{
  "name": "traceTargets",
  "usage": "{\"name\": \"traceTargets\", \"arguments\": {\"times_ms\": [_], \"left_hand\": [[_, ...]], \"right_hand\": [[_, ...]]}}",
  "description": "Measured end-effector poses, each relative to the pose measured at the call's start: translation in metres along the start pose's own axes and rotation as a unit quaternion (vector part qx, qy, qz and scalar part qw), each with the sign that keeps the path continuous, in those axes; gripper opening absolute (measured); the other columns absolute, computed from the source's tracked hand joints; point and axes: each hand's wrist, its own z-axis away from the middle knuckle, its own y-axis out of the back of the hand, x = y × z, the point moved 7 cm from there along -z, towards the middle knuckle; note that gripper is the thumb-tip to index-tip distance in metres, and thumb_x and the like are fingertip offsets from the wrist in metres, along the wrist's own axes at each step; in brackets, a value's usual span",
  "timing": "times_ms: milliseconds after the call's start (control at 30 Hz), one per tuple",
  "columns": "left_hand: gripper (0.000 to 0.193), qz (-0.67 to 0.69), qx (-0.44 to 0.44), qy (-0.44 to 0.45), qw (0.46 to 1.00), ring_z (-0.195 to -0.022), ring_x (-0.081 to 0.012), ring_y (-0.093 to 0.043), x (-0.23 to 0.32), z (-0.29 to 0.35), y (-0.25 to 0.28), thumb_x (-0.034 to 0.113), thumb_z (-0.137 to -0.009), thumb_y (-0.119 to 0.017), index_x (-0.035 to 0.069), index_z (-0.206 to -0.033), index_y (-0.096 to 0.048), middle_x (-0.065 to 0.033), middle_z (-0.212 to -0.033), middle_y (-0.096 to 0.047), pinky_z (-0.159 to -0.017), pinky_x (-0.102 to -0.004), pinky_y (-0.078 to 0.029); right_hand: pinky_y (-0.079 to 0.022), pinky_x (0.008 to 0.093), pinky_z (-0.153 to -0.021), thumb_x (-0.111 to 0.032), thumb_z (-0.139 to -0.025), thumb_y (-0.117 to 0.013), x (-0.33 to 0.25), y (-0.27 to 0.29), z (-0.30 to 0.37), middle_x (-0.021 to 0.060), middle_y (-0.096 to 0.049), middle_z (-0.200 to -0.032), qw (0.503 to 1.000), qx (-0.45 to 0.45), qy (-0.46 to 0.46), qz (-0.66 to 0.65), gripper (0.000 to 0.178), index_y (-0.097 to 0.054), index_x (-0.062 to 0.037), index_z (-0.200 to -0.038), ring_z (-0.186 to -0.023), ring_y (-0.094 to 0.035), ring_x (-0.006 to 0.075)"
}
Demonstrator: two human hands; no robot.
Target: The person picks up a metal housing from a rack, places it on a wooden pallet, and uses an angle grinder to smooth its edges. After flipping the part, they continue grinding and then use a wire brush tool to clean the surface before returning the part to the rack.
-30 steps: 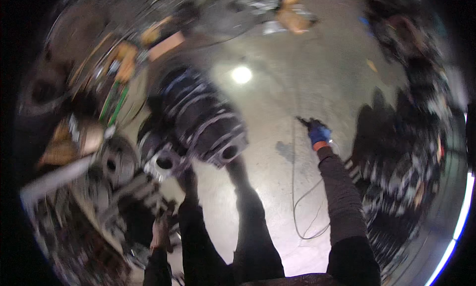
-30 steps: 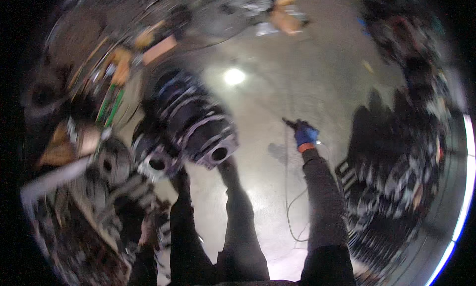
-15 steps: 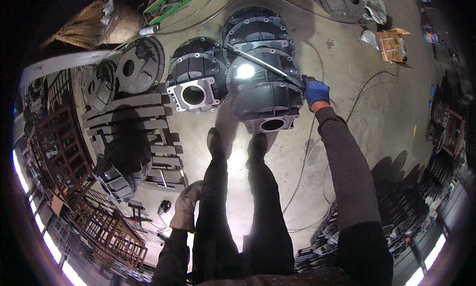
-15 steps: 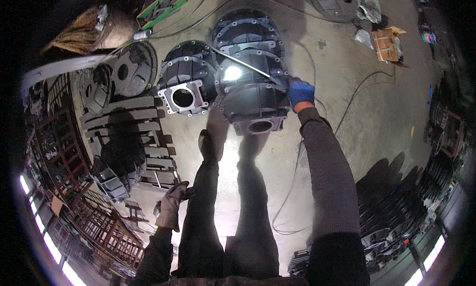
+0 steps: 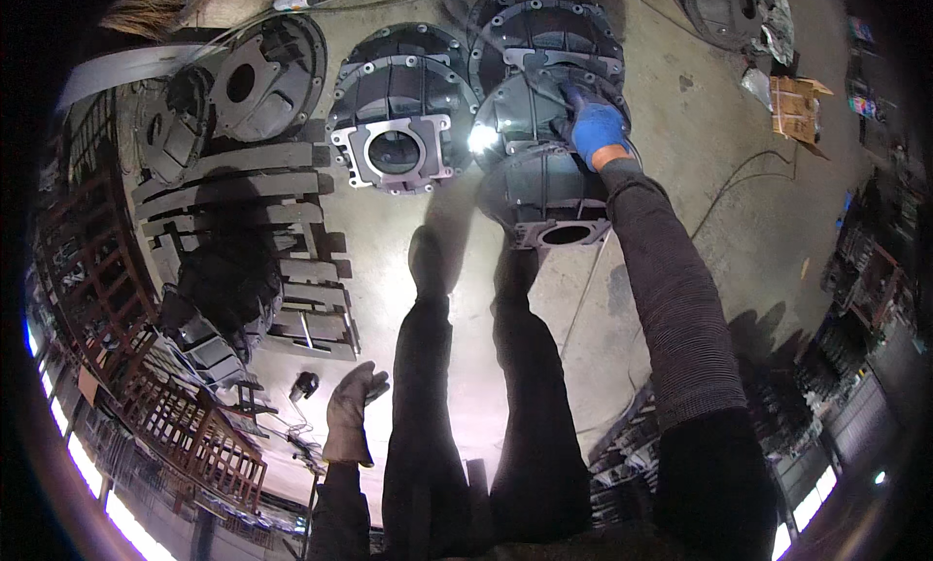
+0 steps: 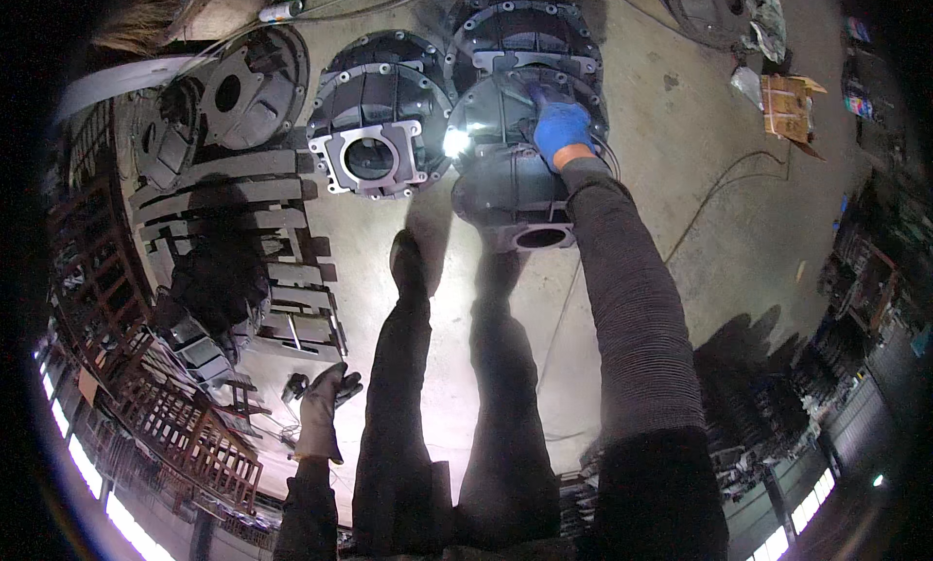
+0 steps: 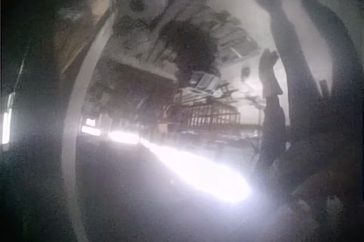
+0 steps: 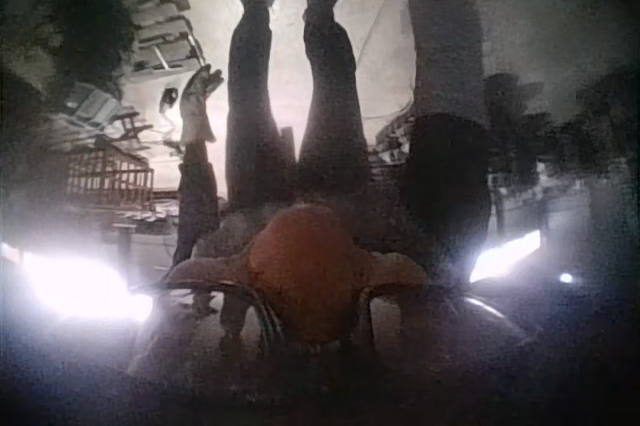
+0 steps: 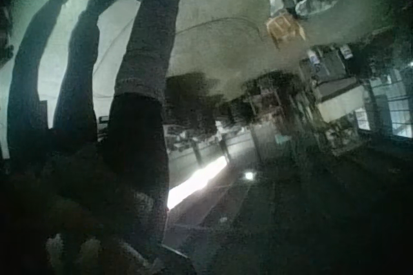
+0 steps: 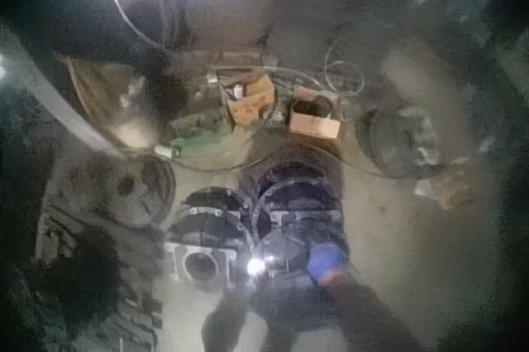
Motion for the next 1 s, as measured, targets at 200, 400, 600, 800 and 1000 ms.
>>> {"name": "traceTargets", "arguments": {"times_ms": [200,400,600,800,1000], "left_hand": [[0.054,0.025,-0.029,0.003,0.999,-0.119,-0.0354,-0.07,0.009,0.002,0.009,0.021,-0.101,-0.064,-0.014,-0.141,-0.055,-0.0239,-0.132,-0.067,-0.103,-0.0428,-0.06],[0.054,0.054,-0.015,-0.017,0.998,-0.116,-0.0325,-0.071,-0.001,0.0,0.029,0.026,-0.101,-0.068,-0.011,-0.139,-0.059,-0.0233,-0.129,-0.068,-0.101,-0.0418,-0.06],[0.056,0.047,0.052,0.022,0.997,-0.113,-0.0335,-0.073,-0.054,0.009,0.076,0.025,-0.102,-0.065,-0.011,-0.143,-0.054,-0.0256,-0.128,-0.069,-0.1,-0.0426,-0.062],[0.051,0.203,0.161,0.201,0.945,-0.107,-0.0368,-0.074,-0.245,0.082,0.127,0.026,-0.106,-0.059,-0.007,-0.145,-0.055,-0.0288,-0.123,-0.071,-0.095,-0.0453,-0.064],[0.046,0.265,0.164,0.209,0.927,-0.11,-0.0324,-0.074,-0.433,0.291,0.093,0.029,-0.104,-0.063,-0.006,-0.134,-0.062,-0.0246,-0.128,-0.071,-0.094,-0.0414,-0.063]], "right_hand": [[-0.055,0.0476,-0.094,-0.048,-0.095,-0.071,0.038,-0.006,0.147,0.0224,-0.074,-0.119,0.942,0.085,-0.22,-0.24,0.058,-0.067,-0.0049,-0.133,-0.109,-0.072,0.039],[-0.054,0.0498,-0.093,-0.047,-0.108,-0.051,0.009,-0.158,0.278,0.0105,-0.078,-0.114,0.512,-0.118,-0.574,-0.628,0.045,-0.07,-0.0162,-0.134,-0.104,-0.072,0.0313],[-0.053,0.0435,-0.093,-0.046,-0.107,-0.049,-0.002,-0.21,0.238,0.0049,-0.073,-0.13,0.357,0.125,-0.315,-0.871,0.045,-0.068,-0.0153,-0.135,-0.118,-0.066,0.0263],[-0.051,0.0461,-0.1,-0.052,-0.104,-0.054,-0.003,-0.191,0.22,0.0037,-0.066,-0.145,0.382,0.082,-0.334,-0.858,0.054,-0.062,-0.0192,-0.147,-0.124,-0.063,0.0281],[-0.041,0.0539,-0.116,-0.049,-0.106,-0.054,-0.101,-0.124,0.267,0.0083,-0.059,-0.151,0.319,-0.086,-0.332,-0.883,0.059,-0.056,-0.0118,-0.151,-0.136,-0.053,0.0306]]}}
